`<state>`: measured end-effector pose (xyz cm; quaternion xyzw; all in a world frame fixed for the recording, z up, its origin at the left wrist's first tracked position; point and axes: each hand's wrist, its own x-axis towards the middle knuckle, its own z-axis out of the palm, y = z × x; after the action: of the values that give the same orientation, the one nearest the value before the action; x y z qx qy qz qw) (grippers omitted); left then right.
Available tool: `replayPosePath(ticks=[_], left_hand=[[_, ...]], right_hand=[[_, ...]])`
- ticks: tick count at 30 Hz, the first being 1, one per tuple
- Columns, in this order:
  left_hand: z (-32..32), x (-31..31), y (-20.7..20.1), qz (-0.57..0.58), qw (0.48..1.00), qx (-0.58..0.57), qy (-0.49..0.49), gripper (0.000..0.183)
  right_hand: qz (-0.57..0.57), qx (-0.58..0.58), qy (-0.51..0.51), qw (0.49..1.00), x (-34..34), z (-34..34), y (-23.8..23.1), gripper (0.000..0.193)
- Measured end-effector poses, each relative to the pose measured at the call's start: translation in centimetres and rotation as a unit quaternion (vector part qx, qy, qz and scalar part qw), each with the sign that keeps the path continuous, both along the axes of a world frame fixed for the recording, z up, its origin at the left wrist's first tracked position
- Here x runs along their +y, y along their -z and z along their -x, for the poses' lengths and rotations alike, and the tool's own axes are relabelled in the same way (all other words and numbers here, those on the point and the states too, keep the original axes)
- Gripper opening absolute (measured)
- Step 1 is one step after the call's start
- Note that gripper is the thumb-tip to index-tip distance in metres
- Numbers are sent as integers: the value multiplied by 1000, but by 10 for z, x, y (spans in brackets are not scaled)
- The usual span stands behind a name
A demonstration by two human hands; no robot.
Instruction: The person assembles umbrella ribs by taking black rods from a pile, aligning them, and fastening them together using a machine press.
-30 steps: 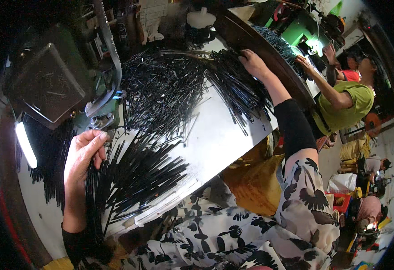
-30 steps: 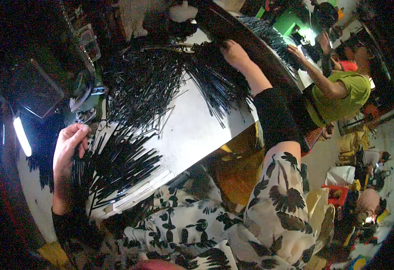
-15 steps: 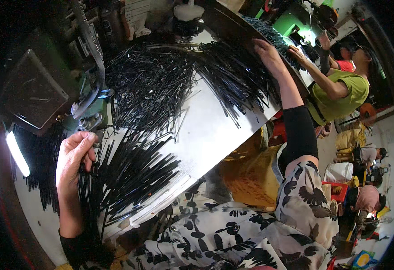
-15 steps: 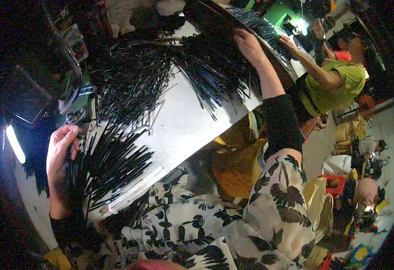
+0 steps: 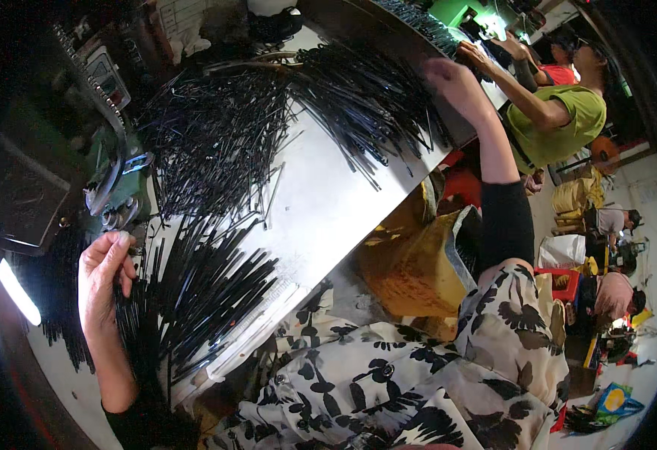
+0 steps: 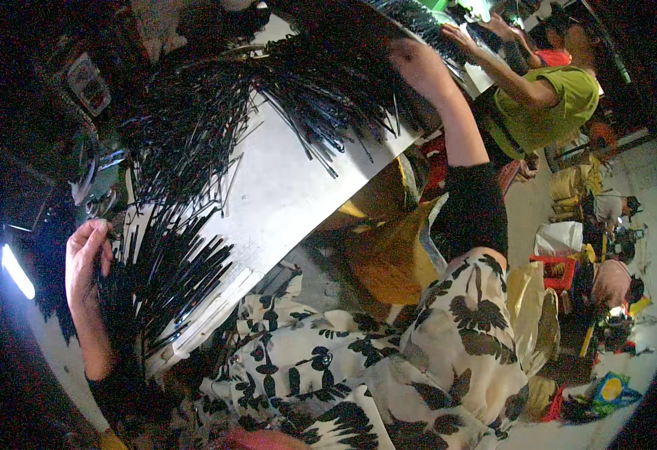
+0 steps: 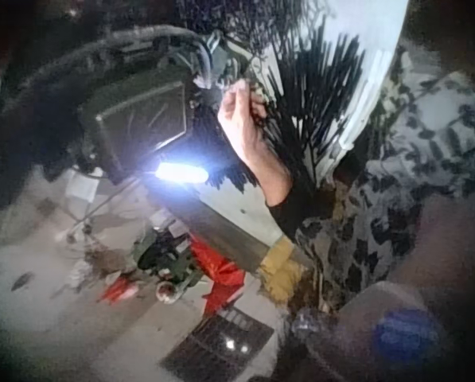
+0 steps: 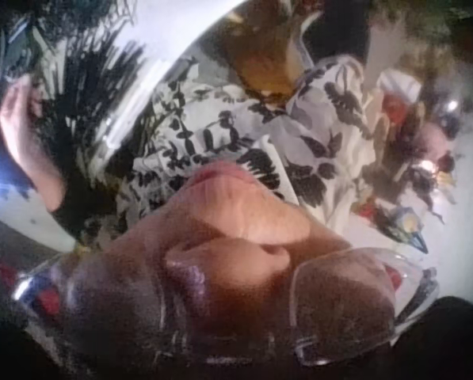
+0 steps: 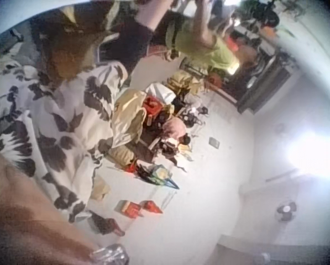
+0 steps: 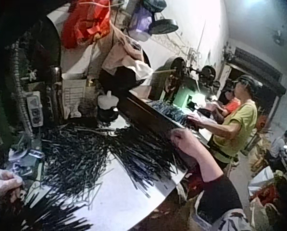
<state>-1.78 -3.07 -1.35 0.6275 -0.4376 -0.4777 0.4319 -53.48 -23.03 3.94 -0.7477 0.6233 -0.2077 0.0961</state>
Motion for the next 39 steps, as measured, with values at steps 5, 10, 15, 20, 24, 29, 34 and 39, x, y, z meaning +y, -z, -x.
replayPosePath(ticks=[5,10,15,20,24,29,34,39], left_hand=[[-1,2,0,4,1000,-4,4,21],[4,1,-4,-2,1000,-5,13,21],[3,4,-5,1,1000,-5,8,22],[3,2,-6,-4,1000,-9,2,22],[3,1,-5,-4,1000,-13,12,22],[2,1,-4,-6,1000,-12,6,23],[4,4,-7,-5,1000,-9,7,22],[2,2,-2,-7,1000,-24,10,22]], right_hand=[[-44,331,92,938,55,-20,-2,44],[-33,340,125,931,60,-14,25,50],[-25,250,135,958,60,-10,25,46],[-50,188,122,973,61,-6,16,47],[-41,163,118,979,61,3,16,46],[-70,130,165,975,64,-5,28,43],[-36,38,165,985,69,-4,33,38],[110,248,187,944,86,-17,47,26]])
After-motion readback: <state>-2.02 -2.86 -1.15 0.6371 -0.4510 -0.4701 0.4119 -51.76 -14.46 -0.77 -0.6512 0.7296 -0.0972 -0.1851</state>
